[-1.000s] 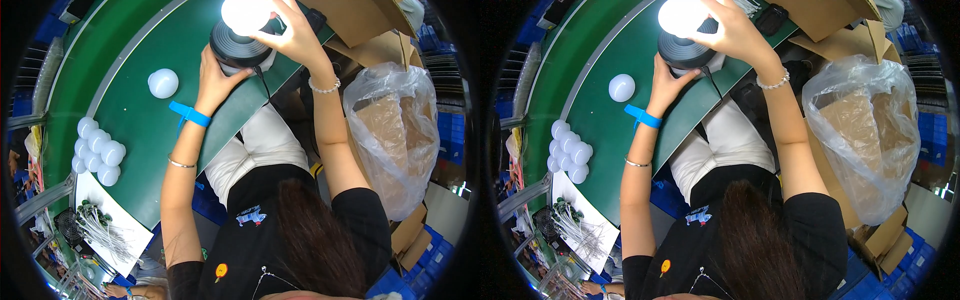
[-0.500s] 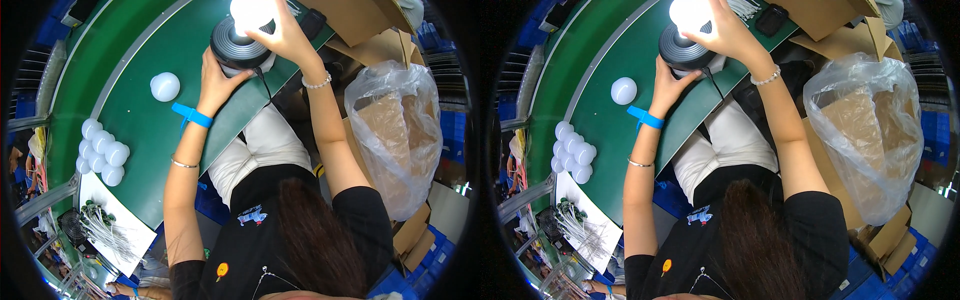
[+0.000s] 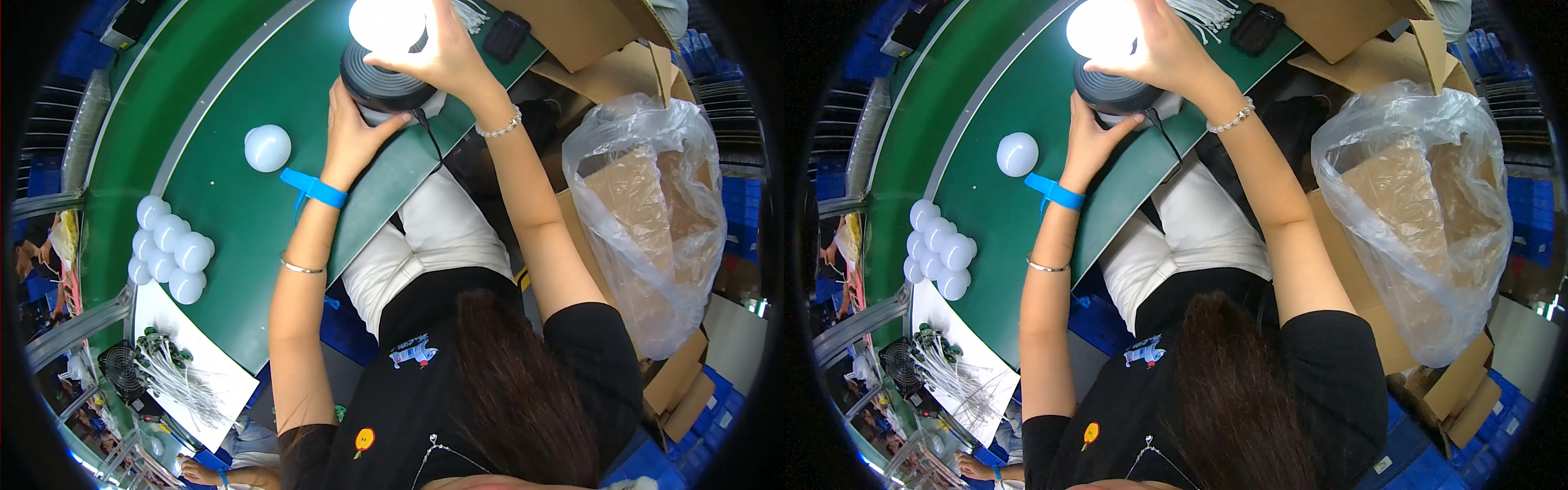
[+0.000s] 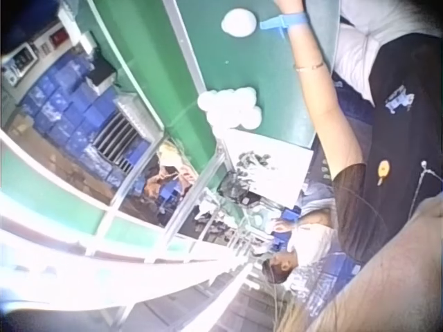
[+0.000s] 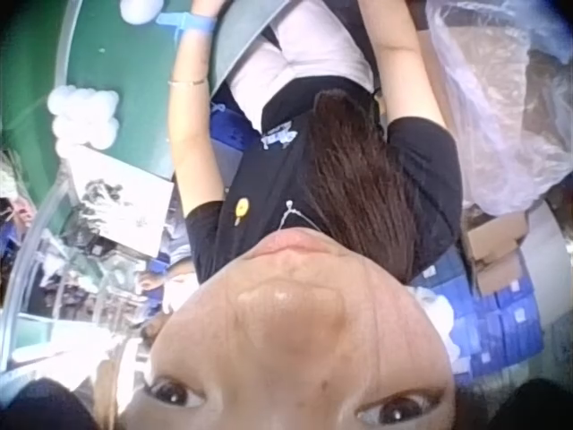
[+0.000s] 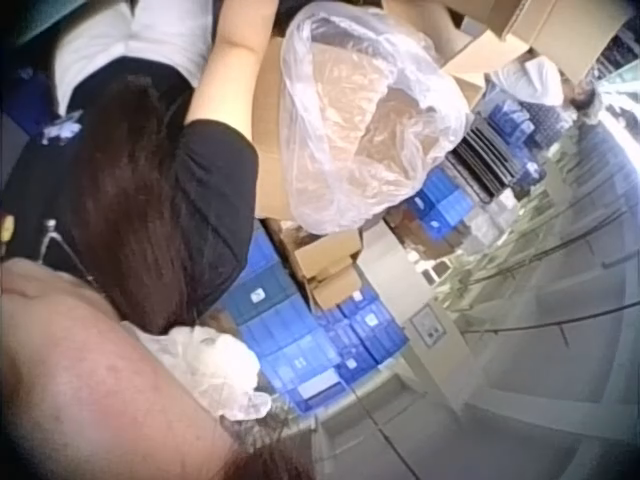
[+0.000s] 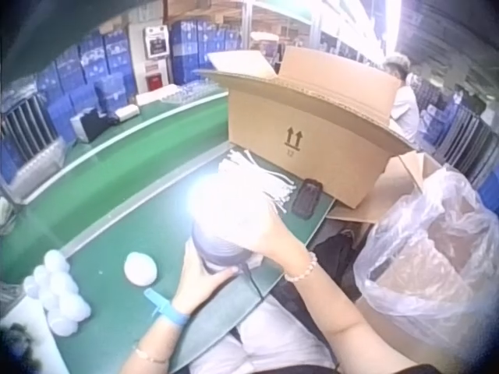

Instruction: Checking the functionality of light bulbs by placing them on an electrical tester and sorting them into boxes.

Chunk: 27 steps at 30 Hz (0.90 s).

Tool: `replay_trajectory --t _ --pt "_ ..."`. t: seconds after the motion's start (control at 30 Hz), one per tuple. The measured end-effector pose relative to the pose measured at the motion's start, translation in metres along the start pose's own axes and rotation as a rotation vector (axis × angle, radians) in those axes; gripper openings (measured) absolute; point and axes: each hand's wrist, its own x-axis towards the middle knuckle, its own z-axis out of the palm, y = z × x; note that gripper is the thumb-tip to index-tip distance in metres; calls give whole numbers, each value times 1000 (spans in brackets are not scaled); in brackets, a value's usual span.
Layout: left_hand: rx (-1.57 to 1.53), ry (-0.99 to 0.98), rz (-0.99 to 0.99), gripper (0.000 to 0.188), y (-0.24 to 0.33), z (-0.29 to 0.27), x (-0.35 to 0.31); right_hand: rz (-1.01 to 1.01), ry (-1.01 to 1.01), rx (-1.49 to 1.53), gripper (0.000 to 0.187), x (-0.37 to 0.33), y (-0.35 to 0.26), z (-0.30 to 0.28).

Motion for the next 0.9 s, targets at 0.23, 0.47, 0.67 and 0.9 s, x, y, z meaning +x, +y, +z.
replay_trajectory --t 0.23,0.47,0.67,0.9 --pt "-41 -9 3 95 2 0 0 180 -67 -56 47 -1 -8 -1" --pt "3 7 30 94 -2 1 2 109 16 -166 55 -2 -36 -17" --pt "-8 -38 25 97 0 0 4 5 93 -432 60 -2 -12 -5" --pt "-70 70 3 99 55 -41 -35 75 184 -380 86 -10 -39 20"
